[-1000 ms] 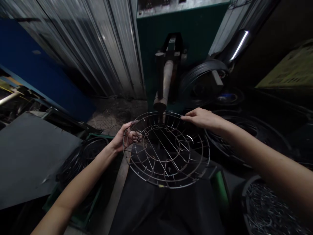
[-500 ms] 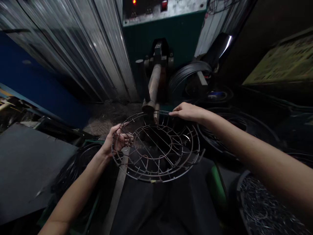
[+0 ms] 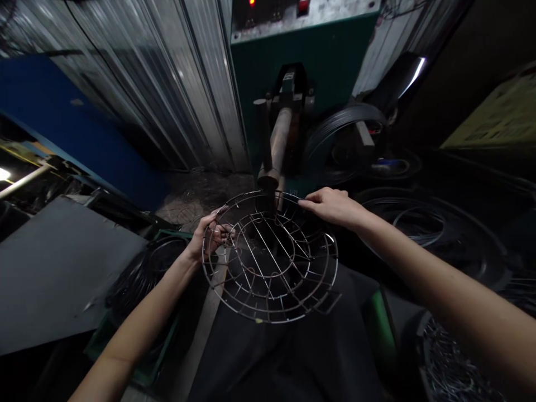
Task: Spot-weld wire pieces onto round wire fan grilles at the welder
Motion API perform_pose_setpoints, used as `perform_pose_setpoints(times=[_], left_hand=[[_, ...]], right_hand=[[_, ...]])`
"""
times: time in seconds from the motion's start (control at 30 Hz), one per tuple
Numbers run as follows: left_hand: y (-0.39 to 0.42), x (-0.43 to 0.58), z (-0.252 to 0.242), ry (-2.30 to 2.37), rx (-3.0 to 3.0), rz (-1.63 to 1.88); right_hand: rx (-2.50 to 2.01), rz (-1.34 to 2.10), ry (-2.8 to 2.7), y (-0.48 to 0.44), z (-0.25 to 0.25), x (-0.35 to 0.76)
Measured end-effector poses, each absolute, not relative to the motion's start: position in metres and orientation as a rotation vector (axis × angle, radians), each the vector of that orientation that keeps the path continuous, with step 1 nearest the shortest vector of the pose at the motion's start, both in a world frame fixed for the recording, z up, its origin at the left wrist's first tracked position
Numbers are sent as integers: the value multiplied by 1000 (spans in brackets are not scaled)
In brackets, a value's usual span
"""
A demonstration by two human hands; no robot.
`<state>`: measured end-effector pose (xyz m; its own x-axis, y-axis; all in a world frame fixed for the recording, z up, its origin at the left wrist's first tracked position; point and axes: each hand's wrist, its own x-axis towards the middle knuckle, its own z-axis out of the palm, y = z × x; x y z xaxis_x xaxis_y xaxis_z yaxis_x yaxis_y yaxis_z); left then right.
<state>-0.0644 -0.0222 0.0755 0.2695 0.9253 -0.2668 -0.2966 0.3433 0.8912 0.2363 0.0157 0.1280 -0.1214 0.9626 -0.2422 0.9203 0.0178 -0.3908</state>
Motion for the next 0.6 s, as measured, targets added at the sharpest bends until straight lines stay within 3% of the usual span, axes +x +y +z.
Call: perform_pose_setpoints(times=[0.6], left_hand=[[-6,-63,78,871,750,834]], right_hand=[[-2109,819,-2095,30,136,244]])
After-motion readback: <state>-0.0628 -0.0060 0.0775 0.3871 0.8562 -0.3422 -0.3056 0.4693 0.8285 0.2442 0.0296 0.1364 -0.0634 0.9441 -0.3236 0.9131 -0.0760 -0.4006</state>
